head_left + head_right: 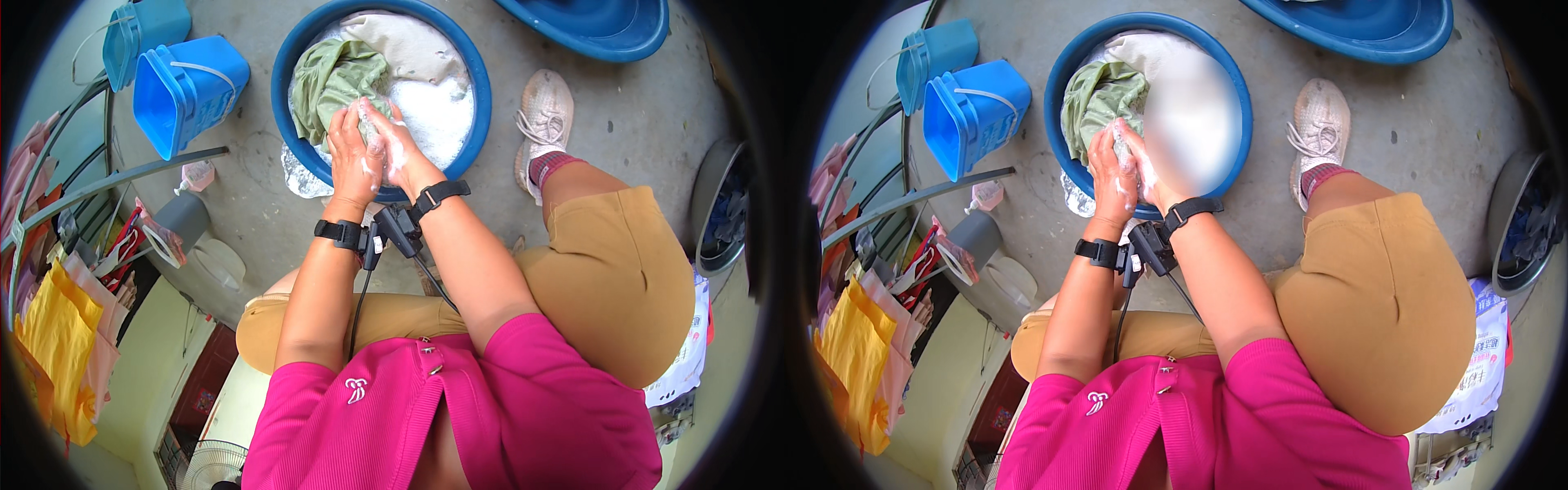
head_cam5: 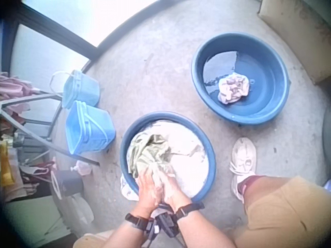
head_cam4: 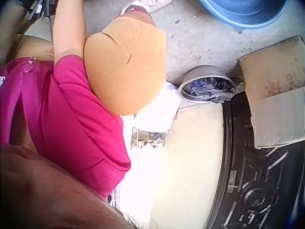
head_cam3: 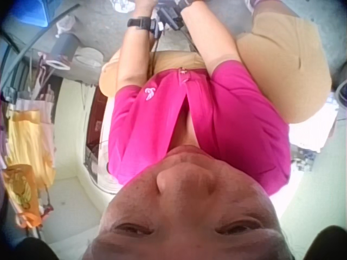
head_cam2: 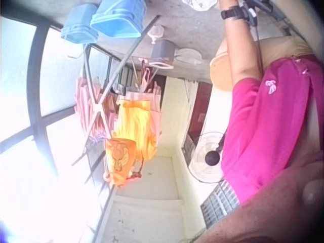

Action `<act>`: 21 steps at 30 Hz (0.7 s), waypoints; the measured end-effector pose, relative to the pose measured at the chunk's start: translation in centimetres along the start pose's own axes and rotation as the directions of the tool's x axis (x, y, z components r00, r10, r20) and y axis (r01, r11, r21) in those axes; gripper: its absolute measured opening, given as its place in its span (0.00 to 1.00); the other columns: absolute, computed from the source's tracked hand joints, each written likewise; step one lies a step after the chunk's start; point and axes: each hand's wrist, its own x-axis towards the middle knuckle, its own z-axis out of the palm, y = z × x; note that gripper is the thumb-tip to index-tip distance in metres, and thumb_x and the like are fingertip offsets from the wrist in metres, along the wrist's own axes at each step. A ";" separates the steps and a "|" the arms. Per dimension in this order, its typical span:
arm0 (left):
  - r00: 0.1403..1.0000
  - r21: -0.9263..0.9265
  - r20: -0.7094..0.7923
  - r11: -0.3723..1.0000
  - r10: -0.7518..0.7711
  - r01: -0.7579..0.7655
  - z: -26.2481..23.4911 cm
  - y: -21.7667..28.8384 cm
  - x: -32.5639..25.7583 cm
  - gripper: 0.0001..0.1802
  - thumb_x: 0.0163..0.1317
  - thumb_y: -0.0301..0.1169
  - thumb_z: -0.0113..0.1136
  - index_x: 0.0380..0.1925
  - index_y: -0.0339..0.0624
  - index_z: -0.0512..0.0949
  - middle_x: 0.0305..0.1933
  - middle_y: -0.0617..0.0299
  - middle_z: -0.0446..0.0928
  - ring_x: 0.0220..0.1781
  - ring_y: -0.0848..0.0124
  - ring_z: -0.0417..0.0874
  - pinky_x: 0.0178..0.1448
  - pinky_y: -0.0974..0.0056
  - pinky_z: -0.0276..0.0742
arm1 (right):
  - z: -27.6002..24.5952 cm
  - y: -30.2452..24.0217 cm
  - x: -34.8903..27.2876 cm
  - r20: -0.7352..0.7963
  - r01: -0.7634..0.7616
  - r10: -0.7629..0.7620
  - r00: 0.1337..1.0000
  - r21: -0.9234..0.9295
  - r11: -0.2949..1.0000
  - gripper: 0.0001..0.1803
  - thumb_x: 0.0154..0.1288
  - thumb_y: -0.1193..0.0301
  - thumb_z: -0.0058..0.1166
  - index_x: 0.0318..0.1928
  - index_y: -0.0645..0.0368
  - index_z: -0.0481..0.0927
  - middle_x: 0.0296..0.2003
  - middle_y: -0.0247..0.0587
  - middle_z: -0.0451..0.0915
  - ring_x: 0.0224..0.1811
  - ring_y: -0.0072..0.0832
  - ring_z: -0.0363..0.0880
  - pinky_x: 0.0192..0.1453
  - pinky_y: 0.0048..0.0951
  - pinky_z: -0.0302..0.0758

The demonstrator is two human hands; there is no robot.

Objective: The person scrubs a green cloth by hand in a blue basin filled with soapy water.

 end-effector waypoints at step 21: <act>0.925 -0.527 0.252 0.762 -0.284 0.378 -1.3 -1.2 2.1 0.23 0.64 0.46 0.45 0.39 0.33 0.73 0.33 0.55 0.77 0.35 0.69 0.75 0.42 0.67 0.69 | -2.8 3.3 3.0 -0.266 0.256 -0.384 0.884 -0.412 0.874 0.11 0.54 0.69 0.52 0.32 0.66 0.76 0.22 0.35 0.75 0.22 0.20 0.71 0.25 0.25 0.67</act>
